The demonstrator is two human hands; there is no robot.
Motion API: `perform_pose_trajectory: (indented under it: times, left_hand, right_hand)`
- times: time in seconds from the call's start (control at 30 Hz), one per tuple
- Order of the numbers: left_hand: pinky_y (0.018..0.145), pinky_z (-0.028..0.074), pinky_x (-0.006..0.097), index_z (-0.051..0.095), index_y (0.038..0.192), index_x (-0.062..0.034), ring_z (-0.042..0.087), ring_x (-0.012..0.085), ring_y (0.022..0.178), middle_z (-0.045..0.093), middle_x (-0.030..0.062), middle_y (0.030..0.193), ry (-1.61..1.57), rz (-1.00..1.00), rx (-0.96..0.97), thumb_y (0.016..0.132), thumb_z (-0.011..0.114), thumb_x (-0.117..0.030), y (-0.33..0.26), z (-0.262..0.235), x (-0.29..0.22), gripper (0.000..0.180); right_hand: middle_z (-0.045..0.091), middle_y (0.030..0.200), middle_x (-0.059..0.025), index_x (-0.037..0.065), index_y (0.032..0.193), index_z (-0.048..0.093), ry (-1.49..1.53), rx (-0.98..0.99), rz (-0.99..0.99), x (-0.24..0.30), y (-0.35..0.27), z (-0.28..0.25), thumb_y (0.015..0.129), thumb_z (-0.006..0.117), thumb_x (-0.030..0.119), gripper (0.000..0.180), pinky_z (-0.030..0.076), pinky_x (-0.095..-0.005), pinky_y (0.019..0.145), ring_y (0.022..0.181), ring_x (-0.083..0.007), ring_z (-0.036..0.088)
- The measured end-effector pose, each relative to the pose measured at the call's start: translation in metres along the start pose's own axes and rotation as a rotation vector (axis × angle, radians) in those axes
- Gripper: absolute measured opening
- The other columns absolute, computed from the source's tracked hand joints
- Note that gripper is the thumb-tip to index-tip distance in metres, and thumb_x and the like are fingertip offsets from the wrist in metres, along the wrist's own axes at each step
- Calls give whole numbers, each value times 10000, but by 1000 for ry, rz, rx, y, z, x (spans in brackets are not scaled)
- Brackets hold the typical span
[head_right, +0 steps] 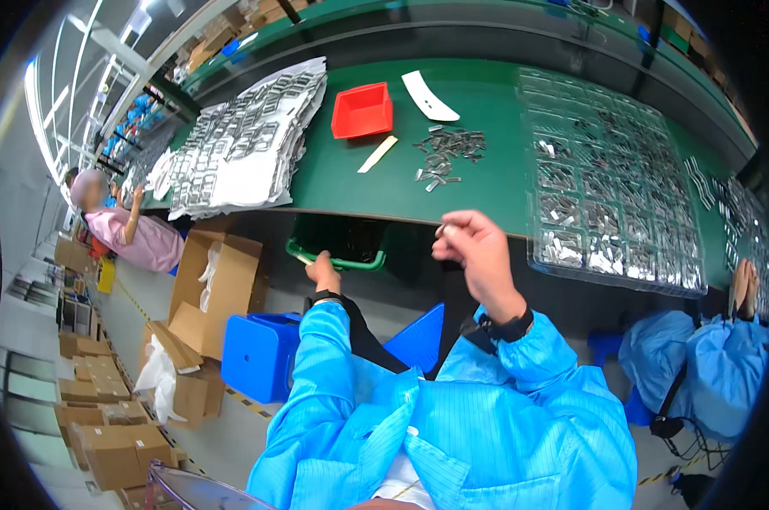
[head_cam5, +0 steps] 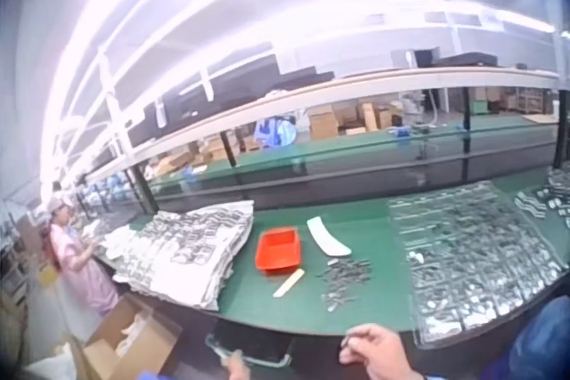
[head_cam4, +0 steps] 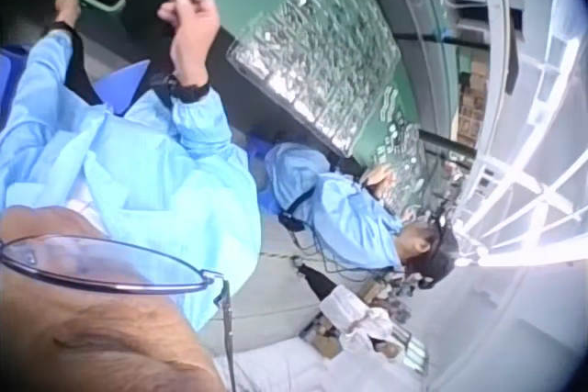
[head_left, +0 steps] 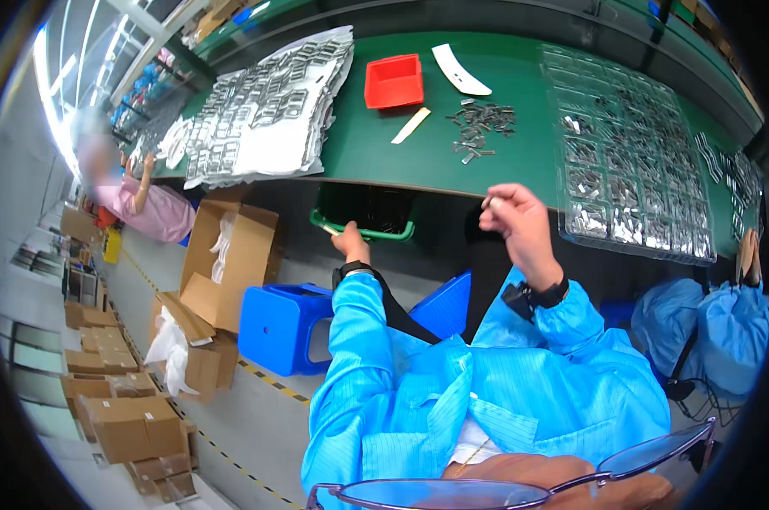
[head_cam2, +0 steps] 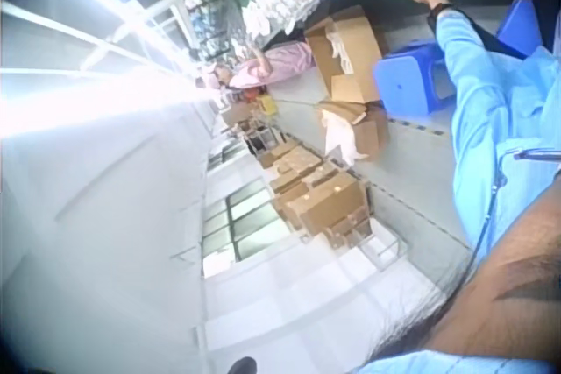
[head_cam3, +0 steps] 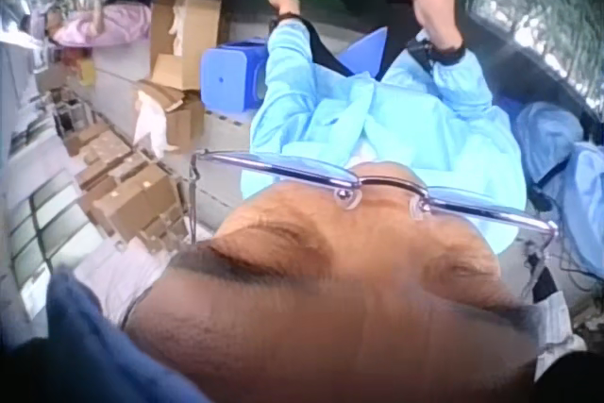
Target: The recorder is assembling small plastic and metal components at a manufacturing workbench.
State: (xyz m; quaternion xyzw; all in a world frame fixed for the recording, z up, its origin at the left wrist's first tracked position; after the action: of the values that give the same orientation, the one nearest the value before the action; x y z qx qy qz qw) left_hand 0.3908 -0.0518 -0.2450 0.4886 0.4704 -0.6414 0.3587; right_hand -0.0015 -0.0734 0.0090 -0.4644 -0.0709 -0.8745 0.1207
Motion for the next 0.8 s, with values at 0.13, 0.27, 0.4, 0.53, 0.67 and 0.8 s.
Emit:
perform_pose_trajectory:
  times: [0.13,0.27,0.4,0.53,0.67,0.8]
  left_hand:
    - [683,479,353,575,919,79,587,235,717,615,123,846,11,127,-39,652,613,-8,36,-12,-21,283]
    - [670,476,358,547,989,87,590,242,732,608,153,897,45,152,-92,664,626,-27,60,-25,-24,354]
    - [672,460,356,529,957,90,566,240,718,592,153,885,-46,129,-174,670,634,-35,68,-27,-28,330]
    - [607,441,393,543,793,71,534,255,628,583,121,768,1,125,-287,634,621,-22,70,-26,-44,200]
    - [650,451,350,518,928,80,529,222,699,575,145,860,10,173,-274,682,616,-12,63,-46,-33,280]
    - [672,476,386,452,1149,113,568,254,739,581,188,959,8,212,-349,694,615,-4,17,-65,-29,498]
  right_hand:
    - [617,849,-61,-6,986,594,-394,-133,-239,27,25,-28,868,555,15,126,530,-235,607,736,-115,629]
    - [635,832,-96,17,927,604,-914,-273,-416,20,53,-38,816,574,7,116,500,-292,611,719,-196,635]
    - [629,868,-137,17,918,601,-1209,-269,-527,6,72,-29,768,587,4,152,484,-354,650,732,-302,615]
    - [625,849,-128,15,935,605,-1202,-285,-554,5,84,-26,762,583,-17,178,488,-345,656,735,-287,617]
    - [627,960,-131,15,991,612,-1064,-272,-484,-1,87,-36,760,542,-65,255,506,-337,680,786,-261,628]
    - [588,1164,-138,15,1056,609,-867,-265,-505,7,78,-36,783,438,-112,346,546,-300,714,887,-221,637]
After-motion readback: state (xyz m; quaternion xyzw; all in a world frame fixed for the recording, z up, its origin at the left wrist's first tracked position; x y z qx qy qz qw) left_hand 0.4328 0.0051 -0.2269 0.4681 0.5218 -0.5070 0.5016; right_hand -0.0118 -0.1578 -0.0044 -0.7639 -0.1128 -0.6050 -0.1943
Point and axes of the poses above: each hand's wrist, its own y-axis towards the middle knuckle, its own z-axis out of the palm, x = y × z, the point moved 5 cm from there along y, towards the middle knuckle
